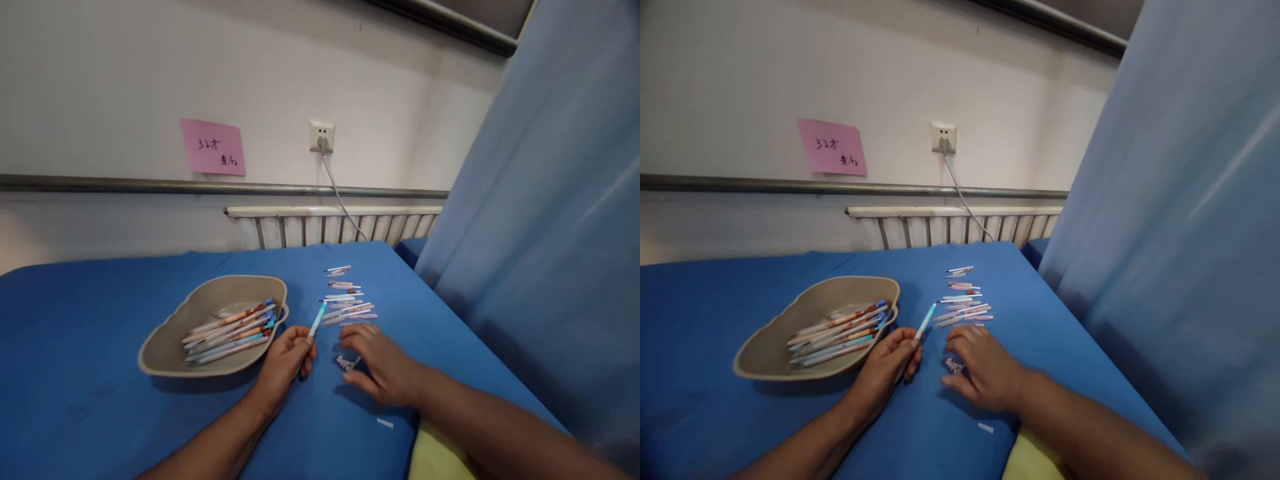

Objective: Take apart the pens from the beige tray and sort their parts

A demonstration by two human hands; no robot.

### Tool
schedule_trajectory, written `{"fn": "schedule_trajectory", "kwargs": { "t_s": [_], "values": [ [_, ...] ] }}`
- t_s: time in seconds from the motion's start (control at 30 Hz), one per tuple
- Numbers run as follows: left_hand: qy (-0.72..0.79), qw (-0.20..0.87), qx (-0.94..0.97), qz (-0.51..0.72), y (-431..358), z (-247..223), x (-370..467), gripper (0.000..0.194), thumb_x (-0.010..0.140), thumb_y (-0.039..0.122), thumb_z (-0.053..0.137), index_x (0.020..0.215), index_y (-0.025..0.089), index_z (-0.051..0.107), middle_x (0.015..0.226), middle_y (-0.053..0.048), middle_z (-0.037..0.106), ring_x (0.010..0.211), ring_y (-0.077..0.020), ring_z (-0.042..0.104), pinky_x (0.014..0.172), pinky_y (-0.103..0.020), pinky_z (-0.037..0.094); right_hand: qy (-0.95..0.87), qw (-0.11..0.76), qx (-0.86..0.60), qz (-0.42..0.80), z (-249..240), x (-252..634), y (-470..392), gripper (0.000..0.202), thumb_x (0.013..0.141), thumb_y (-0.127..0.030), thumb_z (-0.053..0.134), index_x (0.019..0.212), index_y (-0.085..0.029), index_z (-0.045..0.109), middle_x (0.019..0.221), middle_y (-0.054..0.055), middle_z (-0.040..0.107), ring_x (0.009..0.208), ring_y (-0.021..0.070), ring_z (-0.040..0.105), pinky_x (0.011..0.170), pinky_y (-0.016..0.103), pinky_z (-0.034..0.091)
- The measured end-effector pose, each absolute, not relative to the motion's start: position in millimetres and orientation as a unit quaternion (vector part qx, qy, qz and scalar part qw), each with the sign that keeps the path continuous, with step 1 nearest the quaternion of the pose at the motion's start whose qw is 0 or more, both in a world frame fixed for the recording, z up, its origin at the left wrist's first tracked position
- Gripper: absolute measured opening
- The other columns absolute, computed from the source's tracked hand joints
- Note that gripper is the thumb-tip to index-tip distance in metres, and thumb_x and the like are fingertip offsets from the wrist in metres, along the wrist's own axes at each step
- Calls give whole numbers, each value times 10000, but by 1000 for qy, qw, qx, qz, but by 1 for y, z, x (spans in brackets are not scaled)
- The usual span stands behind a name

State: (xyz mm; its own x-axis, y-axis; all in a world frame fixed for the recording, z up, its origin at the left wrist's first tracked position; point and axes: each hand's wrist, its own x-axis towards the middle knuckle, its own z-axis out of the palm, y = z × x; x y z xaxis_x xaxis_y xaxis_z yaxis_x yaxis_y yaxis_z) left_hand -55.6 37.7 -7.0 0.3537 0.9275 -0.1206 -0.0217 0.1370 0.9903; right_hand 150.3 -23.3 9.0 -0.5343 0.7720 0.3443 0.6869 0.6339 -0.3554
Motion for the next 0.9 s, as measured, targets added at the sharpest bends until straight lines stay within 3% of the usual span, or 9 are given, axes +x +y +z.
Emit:
{"fn": "schedule_trajectory", "kwargs": {
  "t_s": [0.1,0.2,0.3,0.43,0.63,0.8,0.9],
  "values": [
    [417,627,537,381,38,-10,-56,202,756,349,565,806,165,498,567,51,548,402,-65,431,385,-165,321,-887,185,-412,91,9,172,-58,851,749,-634,567,1374,-120,301,1413,205,324,1282,315,306,1046,476,264],
    [410,627,541,381,38,-12,-56,201,758,345,572,809,165,499,578,49,552,407,-65,438,383,-165,327,-883,128,-441,95,-2,184,-81,931,748,-656,545,1438,-134,200,1453,211,276,1311,345,274,1047,510,261],
    [408,625,546,382,37,-12,-56,184,766,333,562,808,165,499,585,50,552,409,-63,440,385,-164,333,-856,126,-496,69,-16,183,-78,873,794,-606,525,1445,-130,189,1452,221,279,1311,346,282,1029,514,289],
    [417,616,548,384,35,-10,-56,175,760,323,557,809,165,499,590,53,555,410,-64,449,387,-165,342,-851,151,-502,48,-26,172,-48,794,810,-588,518,1405,-116,284,1420,217,333,1303,326,301,1024,497,306],
    [424,610,540,396,34,-10,-55,237,730,375,587,806,172,491,581,58,559,404,-67,458,391,-169,343,-826,239,-510,31,-31,158,-8,641,820,-496,565,1323,-138,392,1332,189,439,1233,312,382,996,497,334],
    [419,612,545,390,33,-12,-56,221,750,373,560,805,171,490,596,50,567,412,-65,466,397,-166,340,-748,374,-542,85,-23,164,0,208,887,-253,467,1055,-181,566,1018,97,610,928,211,568,825,362,447],
    [403,625,552,376,35,-11,-58,225,775,385,544,807,167,495,614,36,579,425,-70,480,409,-174,354,-689,415,-570,166,-9,165,-1,132,850,-258,504,877,-187,613,808,35,617,734,170,569,688,300,444]
  ]
}}
